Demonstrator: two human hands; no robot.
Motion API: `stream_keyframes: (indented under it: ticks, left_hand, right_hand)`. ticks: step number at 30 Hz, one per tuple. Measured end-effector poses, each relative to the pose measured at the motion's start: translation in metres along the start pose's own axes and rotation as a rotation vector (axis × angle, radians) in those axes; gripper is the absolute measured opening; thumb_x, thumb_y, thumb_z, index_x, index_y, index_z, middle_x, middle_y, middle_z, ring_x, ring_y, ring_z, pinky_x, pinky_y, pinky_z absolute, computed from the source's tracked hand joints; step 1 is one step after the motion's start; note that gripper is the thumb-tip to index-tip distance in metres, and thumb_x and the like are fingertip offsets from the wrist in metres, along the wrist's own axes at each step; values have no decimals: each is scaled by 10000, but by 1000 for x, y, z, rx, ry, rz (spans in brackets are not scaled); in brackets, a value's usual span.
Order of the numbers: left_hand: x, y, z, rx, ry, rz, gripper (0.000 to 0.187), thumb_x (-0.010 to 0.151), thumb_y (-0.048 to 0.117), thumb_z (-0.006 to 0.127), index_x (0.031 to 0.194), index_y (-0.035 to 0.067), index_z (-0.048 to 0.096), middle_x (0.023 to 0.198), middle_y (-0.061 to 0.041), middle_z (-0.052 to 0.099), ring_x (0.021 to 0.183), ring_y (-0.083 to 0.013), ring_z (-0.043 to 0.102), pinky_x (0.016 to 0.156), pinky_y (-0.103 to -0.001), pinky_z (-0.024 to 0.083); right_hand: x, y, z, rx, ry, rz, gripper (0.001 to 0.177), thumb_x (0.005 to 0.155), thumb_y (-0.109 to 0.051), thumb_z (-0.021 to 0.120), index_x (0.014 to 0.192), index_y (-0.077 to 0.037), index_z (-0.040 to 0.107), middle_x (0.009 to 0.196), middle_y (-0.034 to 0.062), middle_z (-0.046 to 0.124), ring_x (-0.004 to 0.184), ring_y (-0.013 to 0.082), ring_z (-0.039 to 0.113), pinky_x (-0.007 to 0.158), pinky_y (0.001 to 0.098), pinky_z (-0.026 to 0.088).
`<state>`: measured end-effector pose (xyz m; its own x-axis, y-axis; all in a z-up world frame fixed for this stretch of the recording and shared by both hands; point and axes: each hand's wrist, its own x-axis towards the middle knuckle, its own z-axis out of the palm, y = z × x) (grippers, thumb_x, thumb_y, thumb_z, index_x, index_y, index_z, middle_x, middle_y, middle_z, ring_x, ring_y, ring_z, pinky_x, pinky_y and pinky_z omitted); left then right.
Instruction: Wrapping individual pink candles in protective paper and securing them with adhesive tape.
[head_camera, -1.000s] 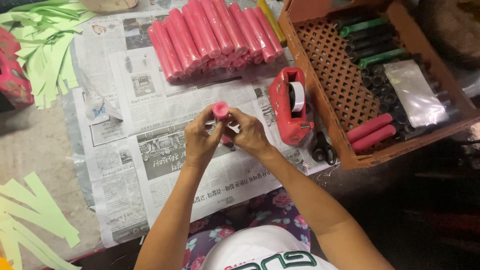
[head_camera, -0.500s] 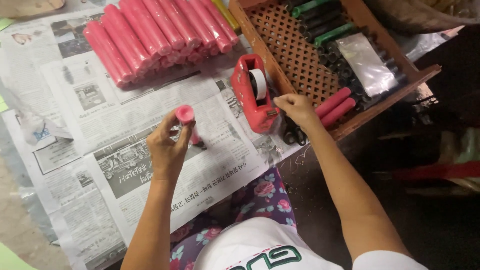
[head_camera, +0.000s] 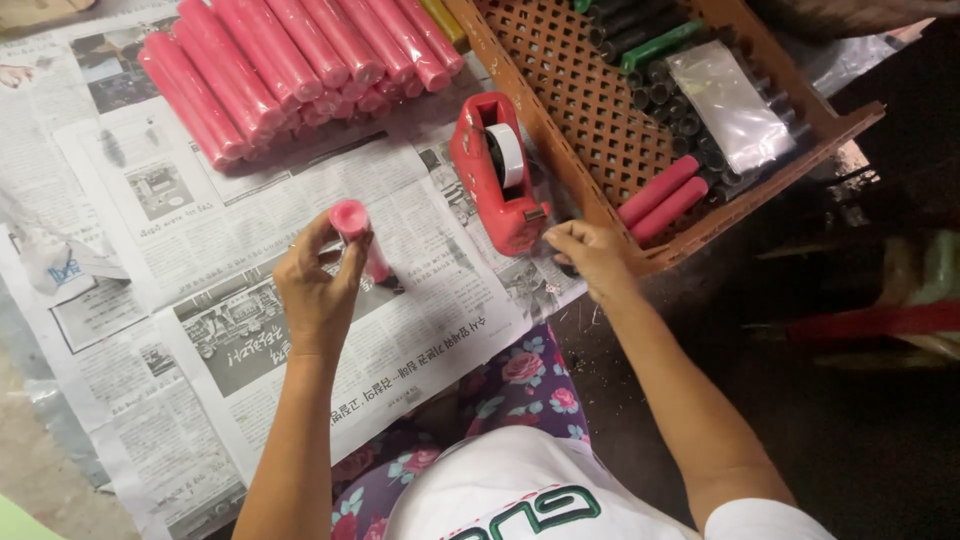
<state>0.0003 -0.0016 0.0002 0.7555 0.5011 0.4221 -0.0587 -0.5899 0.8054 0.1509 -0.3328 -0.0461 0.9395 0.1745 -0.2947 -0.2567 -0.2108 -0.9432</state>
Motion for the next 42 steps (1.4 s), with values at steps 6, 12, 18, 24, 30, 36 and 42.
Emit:
stream_keyframes:
  ticks: [6, 12, 18, 24, 30, 36, 42]
  left_hand:
    - [11, 3, 5, -86, 25, -73, 466, 876, 225, 865, 1259, 49, 668, 1053, -144, 754, 954, -291, 745, 761, -360, 630]
    - [21, 1, -2, 2, -16, -62, 459, 815, 325, 880, 1220, 175, 727, 993, -48, 777, 841, -204, 721, 750, -339, 606]
    - [26, -3, -4, -61, -53, -183, 427, 810, 260, 806, 1229, 244, 725, 995, -18, 796, 643, -161, 707, 632, -320, 581]
    - [31, 19, -12, -296, -86, -252, 428, 828, 78, 762, 1251, 119, 710, 1052, -135, 787, 601, -201, 745, 564, -306, 601]
    - [32, 18, -10, -347, -94, -273, 409, 856, 74, 758, 1260, 104, 698, 1058, -156, 778, 625, -215, 756, 549, -285, 612]
    - [27, -3, -3, -287, -116, -213, 581, 762, 158, 868, 1307, 94, 677, 1101, -164, 765, 641, -212, 739, 572, -319, 586]
    - [27, 11, -7, -251, -102, -258, 645, 720, 366, 942, 1262, 116, 698, 1065, -139, 775, 614, -179, 718, 543, -279, 572]
  right_hand:
    - [-21, 26, 55, 347, -314, 434, 113, 923, -117, 707, 1005, -39, 697, 880, 144, 752, 768, 191, 743, 722, 378, 652]
    - [-50, -105, 130, 219, -560, -596, 108, 934, -83, 716, 1007, -13, 755, 1329, 205, 617, 1296, 301, 582, 1103, 440, 462]
    - [-22, -112, 179, 292, -651, -686, 201, 1029, -178, 612, 1018, -44, 762, 1366, 169, 588, 1296, 298, 590, 1128, 444, 443]
    - [-18, -114, 197, 370, -619, -586, 307, 1039, -286, 600, 995, -45, 785, 1314, 132, 614, 1139, 188, 632, 945, 314, 565]
    - [-20, -122, 200, 306, -571, -594, 301, 1039, -305, 600, 1015, -73, 790, 1277, 102, 635, 1105, 158, 633, 921, 263, 566]
    - [-19, -122, 199, 329, -584, -594, 290, 1038, -284, 598, 1005, -62, 782, 1245, 124, 651, 1079, 164, 660, 922, 277, 573]
    - [-27, -128, 196, 324, -583, -606, 284, 1045, -278, 592, 1005, -70, 782, 1235, 120, 660, 1078, 156, 662, 921, 273, 570]
